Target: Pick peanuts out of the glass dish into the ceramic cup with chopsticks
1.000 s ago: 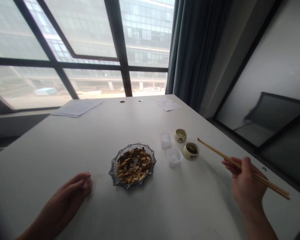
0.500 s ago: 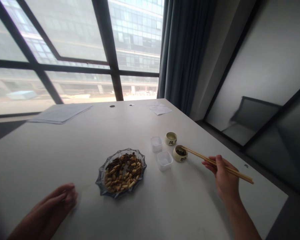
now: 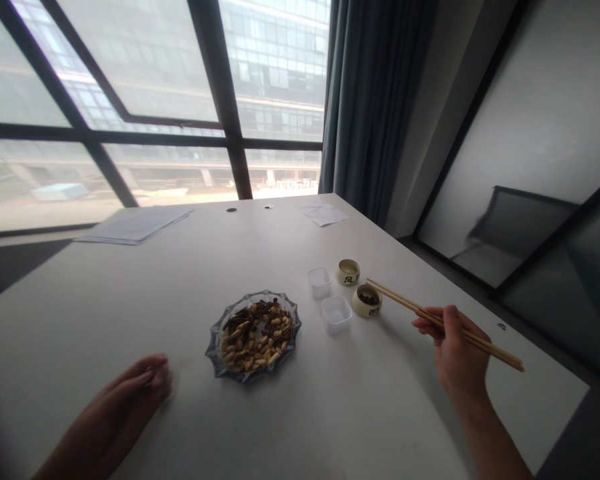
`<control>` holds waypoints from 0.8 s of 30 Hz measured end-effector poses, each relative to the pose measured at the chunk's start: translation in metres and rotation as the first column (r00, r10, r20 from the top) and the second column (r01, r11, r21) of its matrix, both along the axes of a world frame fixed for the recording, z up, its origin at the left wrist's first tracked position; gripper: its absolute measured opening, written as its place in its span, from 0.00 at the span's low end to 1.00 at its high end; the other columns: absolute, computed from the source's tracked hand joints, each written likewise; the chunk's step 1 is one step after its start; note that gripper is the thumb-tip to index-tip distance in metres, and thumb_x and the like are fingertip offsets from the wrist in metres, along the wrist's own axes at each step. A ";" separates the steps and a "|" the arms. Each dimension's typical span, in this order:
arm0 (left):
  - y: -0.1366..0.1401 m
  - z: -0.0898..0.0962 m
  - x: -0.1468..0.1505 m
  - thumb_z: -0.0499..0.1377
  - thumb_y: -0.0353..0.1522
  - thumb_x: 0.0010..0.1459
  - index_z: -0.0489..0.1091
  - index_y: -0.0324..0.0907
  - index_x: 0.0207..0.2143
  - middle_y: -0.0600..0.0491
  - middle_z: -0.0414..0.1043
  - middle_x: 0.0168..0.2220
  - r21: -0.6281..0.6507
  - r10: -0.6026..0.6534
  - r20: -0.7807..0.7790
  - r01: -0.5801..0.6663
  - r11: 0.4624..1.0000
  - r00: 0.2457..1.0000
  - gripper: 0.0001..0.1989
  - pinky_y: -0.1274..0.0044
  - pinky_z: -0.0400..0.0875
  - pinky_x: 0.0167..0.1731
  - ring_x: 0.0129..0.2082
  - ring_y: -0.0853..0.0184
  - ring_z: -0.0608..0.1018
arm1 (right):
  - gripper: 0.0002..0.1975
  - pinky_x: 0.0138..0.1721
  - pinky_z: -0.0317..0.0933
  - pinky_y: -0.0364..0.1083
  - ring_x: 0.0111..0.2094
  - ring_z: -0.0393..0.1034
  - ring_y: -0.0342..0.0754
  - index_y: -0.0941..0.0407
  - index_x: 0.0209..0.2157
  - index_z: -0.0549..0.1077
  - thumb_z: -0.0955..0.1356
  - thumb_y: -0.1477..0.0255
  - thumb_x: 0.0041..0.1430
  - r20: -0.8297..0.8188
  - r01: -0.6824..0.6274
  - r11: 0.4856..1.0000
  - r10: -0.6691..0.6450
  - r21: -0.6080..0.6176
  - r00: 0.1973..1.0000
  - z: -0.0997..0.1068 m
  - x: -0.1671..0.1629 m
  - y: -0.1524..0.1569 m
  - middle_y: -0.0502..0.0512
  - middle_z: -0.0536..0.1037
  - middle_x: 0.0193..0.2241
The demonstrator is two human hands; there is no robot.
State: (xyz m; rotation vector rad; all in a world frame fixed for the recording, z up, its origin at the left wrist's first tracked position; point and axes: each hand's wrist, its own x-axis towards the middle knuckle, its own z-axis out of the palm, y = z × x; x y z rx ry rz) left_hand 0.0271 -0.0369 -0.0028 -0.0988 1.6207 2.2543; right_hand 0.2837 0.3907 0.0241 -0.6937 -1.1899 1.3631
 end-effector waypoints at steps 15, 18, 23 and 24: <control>0.007 0.014 0.009 0.71 0.29 0.41 0.78 0.42 0.31 0.51 0.72 0.25 0.003 -0.054 -0.028 0.054 0.999 0.998 0.11 0.77 0.72 0.25 0.27 0.63 0.73 | 0.21 0.21 0.68 0.41 0.18 0.74 0.45 0.61 0.28 0.77 0.75 0.55 0.54 -0.013 0.016 1.000 -0.015 0.026 1.000 0.003 -0.004 -0.010 0.55 0.79 0.18; 0.003 0.009 0.008 0.71 0.30 0.44 0.79 0.41 0.33 0.51 0.71 0.25 0.029 -0.087 -0.056 0.089 0.996 0.995 0.11 0.78 0.71 0.27 0.27 0.65 0.72 | 0.20 0.22 0.69 0.40 0.18 0.74 0.44 0.60 0.27 0.78 0.74 0.55 0.55 0.020 -0.018 0.999 0.017 0.044 1.000 0.011 -0.007 -0.021 0.55 0.79 0.19; 0.003 0.006 0.010 0.70 0.30 0.46 0.78 0.41 0.34 0.52 0.71 0.25 0.032 -0.090 -0.064 0.092 0.995 0.994 0.11 0.79 0.70 0.28 0.27 0.66 0.71 | 0.16 0.24 0.72 0.45 0.22 0.76 0.49 0.59 0.32 0.81 0.72 0.59 0.61 0.196 -0.305 0.913 0.257 0.271 0.946 0.039 -0.024 -0.053 0.58 0.81 0.22; 0.003 0.007 0.010 0.70 0.30 0.46 0.78 0.41 0.34 0.52 0.71 0.25 0.034 -0.089 -0.062 0.091 0.995 0.994 0.10 0.79 0.70 0.27 0.27 0.66 0.71 | 0.15 0.24 0.72 0.45 0.22 0.77 0.49 0.59 0.33 0.81 0.71 0.60 0.62 0.236 -0.370 0.880 0.308 0.298 0.922 0.044 -0.031 -0.061 0.58 0.81 0.22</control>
